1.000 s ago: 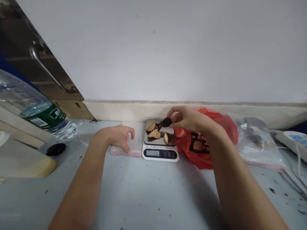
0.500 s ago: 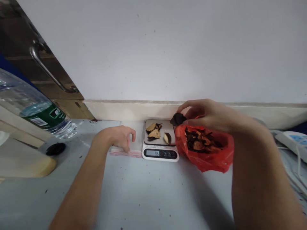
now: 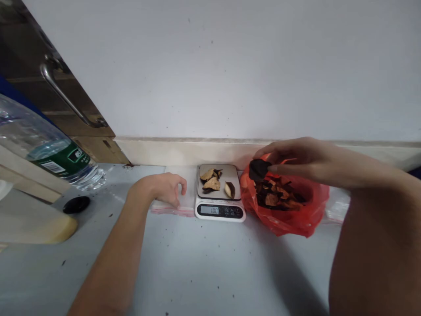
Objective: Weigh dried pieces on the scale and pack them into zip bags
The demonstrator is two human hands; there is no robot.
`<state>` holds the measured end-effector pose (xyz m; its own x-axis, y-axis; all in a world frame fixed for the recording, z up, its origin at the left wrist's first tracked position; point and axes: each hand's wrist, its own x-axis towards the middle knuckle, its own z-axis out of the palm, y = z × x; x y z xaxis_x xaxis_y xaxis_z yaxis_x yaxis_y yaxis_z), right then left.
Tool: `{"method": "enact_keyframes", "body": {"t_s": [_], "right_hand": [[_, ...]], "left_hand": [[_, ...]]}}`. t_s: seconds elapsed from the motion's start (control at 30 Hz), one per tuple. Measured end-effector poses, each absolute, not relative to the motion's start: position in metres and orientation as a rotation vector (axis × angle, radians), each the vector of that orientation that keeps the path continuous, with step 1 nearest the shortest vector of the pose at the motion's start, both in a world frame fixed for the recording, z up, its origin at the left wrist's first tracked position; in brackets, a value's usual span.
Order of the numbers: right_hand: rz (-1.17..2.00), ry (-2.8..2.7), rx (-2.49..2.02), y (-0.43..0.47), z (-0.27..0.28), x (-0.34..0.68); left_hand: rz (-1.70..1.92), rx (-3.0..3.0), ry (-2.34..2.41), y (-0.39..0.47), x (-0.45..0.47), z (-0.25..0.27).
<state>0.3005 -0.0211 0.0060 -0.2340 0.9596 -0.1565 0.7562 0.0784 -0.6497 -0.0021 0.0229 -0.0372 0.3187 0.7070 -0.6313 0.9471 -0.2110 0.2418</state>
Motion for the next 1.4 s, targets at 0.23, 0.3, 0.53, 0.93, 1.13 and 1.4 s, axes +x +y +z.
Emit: {"method": "enact_keyframes", "body": {"t_s": [0.23, 0.3, 0.53, 0.93, 1.13, 1.4], "right_hand": [[0.878, -2.186, -1.707, -0.027, 0.007, 0.317], [0.892, -2.218, -1.781, -0.026, 0.004, 0.321], [0.673, -2.206, -2.054, -0.023, 0.004, 0.307], [0.666, -2.314, -1.758, -0.015, -0.009, 0.282], [0.681, -2.304, -1.702, -0.015, -0.012, 0.283], [0.638, -2.276, -1.736, -0.016, -0.005, 0.274]], "left_hand": [[-0.510, 1.954, 1.456, 0.025, -0.002, -0.040], [-0.512, 1.959, 1.439, 0.025, -0.002, -0.041], [-0.483, 1.970, 1.398, 0.028, -0.012, -0.038], [-0.388, 1.983, 1.431, 0.029, -0.019, -0.028], [-0.338, 1.956, 1.453, 0.028, -0.021, -0.026], [-0.040, 2.023, 1.616, 0.027, -0.024, -0.016]]}}
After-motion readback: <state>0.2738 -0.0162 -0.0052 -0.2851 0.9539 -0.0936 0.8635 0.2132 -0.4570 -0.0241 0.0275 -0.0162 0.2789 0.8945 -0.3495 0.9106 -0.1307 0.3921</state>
